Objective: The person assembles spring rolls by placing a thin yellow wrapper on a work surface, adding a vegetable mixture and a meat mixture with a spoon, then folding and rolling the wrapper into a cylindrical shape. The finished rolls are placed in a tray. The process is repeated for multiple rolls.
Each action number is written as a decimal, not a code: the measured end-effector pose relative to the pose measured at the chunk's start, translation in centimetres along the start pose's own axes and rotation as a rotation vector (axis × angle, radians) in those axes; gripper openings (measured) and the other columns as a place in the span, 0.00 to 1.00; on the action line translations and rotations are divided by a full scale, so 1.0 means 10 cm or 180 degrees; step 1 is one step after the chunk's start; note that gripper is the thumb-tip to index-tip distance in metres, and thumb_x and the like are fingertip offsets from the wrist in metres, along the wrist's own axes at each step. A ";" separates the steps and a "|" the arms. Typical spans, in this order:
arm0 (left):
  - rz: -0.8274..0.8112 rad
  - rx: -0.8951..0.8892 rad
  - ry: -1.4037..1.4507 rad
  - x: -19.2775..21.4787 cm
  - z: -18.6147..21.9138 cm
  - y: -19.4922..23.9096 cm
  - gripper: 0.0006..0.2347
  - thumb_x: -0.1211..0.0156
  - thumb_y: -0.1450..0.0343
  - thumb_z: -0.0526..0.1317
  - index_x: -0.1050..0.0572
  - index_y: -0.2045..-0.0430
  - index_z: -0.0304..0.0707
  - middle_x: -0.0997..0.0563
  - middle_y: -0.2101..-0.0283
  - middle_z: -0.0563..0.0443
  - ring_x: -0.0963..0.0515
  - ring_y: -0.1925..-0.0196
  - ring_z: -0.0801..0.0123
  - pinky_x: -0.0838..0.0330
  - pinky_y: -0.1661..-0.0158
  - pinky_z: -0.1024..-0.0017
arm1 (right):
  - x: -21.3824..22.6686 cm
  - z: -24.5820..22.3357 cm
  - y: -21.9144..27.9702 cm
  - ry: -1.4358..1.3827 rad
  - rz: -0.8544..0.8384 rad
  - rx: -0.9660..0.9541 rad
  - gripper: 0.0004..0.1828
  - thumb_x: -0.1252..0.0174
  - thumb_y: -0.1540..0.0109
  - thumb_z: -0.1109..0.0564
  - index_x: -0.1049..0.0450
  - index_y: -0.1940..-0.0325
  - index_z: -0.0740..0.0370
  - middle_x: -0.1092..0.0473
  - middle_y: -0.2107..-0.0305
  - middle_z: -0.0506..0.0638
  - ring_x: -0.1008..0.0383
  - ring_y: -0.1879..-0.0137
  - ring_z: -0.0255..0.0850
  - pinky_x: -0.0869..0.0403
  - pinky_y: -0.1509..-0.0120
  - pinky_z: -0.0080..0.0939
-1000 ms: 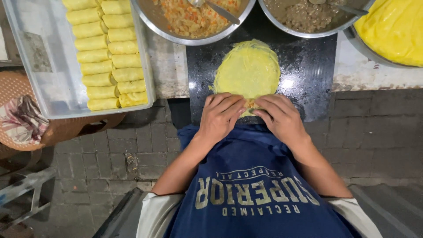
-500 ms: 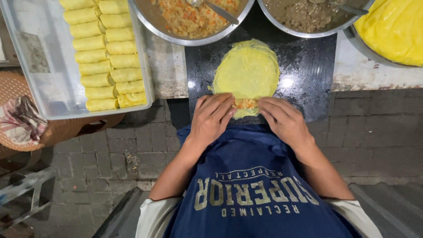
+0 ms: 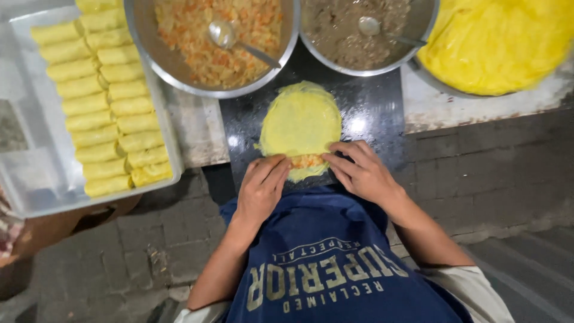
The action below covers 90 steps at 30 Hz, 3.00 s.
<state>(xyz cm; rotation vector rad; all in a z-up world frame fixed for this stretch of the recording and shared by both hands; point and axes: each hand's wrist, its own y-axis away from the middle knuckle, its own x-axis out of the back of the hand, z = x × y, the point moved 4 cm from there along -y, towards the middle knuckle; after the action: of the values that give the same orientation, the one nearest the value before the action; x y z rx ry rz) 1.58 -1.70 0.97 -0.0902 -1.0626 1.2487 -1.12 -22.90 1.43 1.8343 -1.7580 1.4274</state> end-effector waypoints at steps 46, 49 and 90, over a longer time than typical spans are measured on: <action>0.0462 0.0211 -0.0536 0.10 -0.21 0.22 0.06 0.42 0.29 0.35 0.21 0.64 0.32 0.20 0.60 0.43 0.20 0.67 0.65 0.31 0.67 0.70 | 0.71 1.71 -1.59 0.2627 -0.1685 -0.1060 0.12 0.55 0.30 0.55 0.25 0.59 0.53 0.29 0.79 0.51 0.25 0.74 0.50 0.27 0.69 0.48; 0.0651 0.0252 -0.0627 0.09 -0.22 0.25 0.05 0.42 0.30 0.36 0.20 0.67 0.38 0.20 0.62 0.47 0.20 0.70 0.67 0.30 0.67 0.73 | 0.72 1.53 -1.63 0.2353 -0.1674 -0.1032 0.12 0.52 0.32 0.55 0.22 0.61 0.54 0.26 0.76 0.53 0.21 0.69 0.55 0.24 0.62 0.51; 0.0186 0.0361 -0.0353 0.21 -0.16 0.20 0.08 0.45 0.26 0.36 0.21 0.62 0.30 0.21 0.56 0.42 0.20 0.58 0.61 0.30 0.61 0.66 | 0.99 0.70 -0.73 0.0102 -0.0745 -0.0952 0.06 0.42 0.29 0.65 0.20 0.52 0.69 0.26 0.67 0.56 0.30 0.64 0.44 0.33 0.57 0.44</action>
<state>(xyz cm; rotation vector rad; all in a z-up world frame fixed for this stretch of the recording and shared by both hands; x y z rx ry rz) 1.12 1.47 0.15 0.0356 -1.0885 1.3772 6.57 -32.47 8.50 1.7758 -1.5795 1.0388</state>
